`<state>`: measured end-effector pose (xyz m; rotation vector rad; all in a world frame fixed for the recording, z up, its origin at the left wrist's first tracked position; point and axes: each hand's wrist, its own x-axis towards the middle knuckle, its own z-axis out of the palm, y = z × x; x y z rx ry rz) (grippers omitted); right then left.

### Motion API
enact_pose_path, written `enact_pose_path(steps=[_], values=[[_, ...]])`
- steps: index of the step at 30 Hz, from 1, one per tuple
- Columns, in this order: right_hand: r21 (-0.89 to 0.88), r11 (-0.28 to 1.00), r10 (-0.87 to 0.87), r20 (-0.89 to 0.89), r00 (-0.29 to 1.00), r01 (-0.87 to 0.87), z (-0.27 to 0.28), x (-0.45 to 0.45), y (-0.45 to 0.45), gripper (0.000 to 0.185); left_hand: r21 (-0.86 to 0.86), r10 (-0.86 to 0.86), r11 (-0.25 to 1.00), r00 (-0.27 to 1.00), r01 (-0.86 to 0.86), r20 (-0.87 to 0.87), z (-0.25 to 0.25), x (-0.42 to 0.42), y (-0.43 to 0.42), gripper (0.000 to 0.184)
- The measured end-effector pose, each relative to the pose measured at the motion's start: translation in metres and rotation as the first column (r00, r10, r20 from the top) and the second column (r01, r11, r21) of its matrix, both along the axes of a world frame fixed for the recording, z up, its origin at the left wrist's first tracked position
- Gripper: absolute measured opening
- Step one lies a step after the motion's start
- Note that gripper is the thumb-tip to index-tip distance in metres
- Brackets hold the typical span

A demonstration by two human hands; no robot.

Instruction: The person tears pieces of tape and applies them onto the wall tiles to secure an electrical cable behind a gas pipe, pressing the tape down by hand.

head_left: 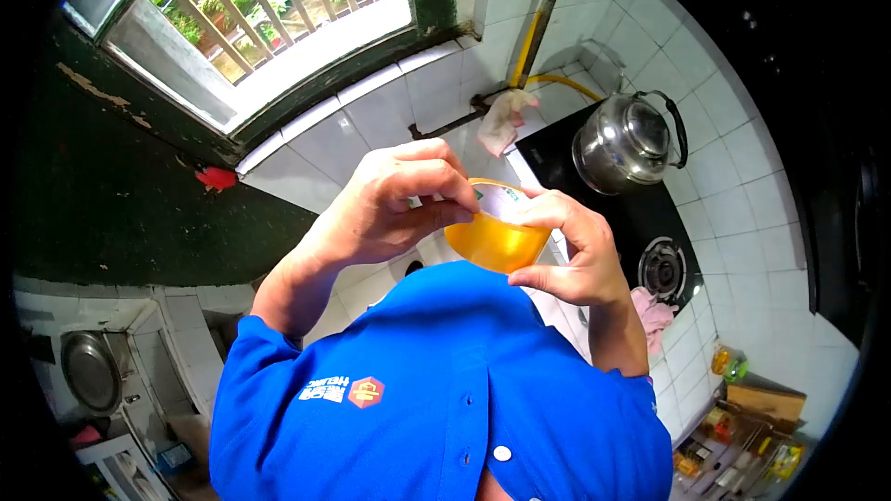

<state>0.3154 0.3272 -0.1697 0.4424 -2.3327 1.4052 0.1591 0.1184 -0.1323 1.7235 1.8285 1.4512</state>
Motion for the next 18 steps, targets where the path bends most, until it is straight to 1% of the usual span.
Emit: enact_pose_path(steps=[2,4,5,6,7,8,10,14,17,18], values=[[0.012,1.0,0.001,0.002,1.0,-0.001,0.0,-0.008,-0.011,0.055,-0.005,0.003,1.0,1.0,-0.003,-0.017,-0.002,-0.007,-0.01,0.016],[0.024,1.0,-0.011,0.005,1.0,0.011,0.001,-0.016,-0.022,0.055,0.036,0.054,0.998,0.996,-0.052,-0.068,-0.007,-0.012,-0.019,0.016],[0.035,0.999,-0.02,0.004,1.0,0.02,0.001,-0.02,-0.027,0.055,0.037,0.053,0.998,0.997,-0.05,-0.062,-0.009,-0.015,-0.023,0.016],[0.036,0.999,-0.021,0.01,1.0,0.021,0.001,-0.022,-0.031,0.055,0.065,0.087,0.995,0.988,-0.079,-0.128,-0.011,-0.017,-0.028,0.016],[0.03,0.999,-0.037,0.053,0.998,0.035,0.0,-0.023,-0.036,0.055,0.095,0.124,0.99,0.973,-0.107,-0.193,-0.013,-0.02,-0.032,0.016],[0.025,0.998,-0.052,0.095,0.994,0.05,-0.001,-0.025,-0.041,0.054,0.095,0.123,0.99,0.975,-0.107,-0.186,-0.016,-0.023,-0.037,0.016],[0.026,0.998,-0.064,0.089,0.994,0.062,-0.003,-0.03,-0.05,0.055,0.139,0.157,0.982,0.961,-0.127,-0.229,-0.023,-0.027,-0.043,0.016],[0.026,0.996,-0.093,0.07,0.993,0.091,-0.005,-0.036,-0.061,0.056,0.164,0.191,0.974,0.954,-0.155,-0.23,-0.032,-0.031,-0.054,0.016],[0.041,0.995,-0.098,0.092,0.991,0.094,-0.004,-0.037,-0.067,0.057,0.18,0.157,0.976,0.972,-0.126,-0.172,-0.036,-0.033,-0.061,0.016],[0.043,0.995,-0.098,0.093,0.991,0.094,-0.004,-0.037,-0.068,0.057,0.125,0.083,0.99,0.993,-0.073,-0.084,-0.033,-0.034,-0.066,0.014]])
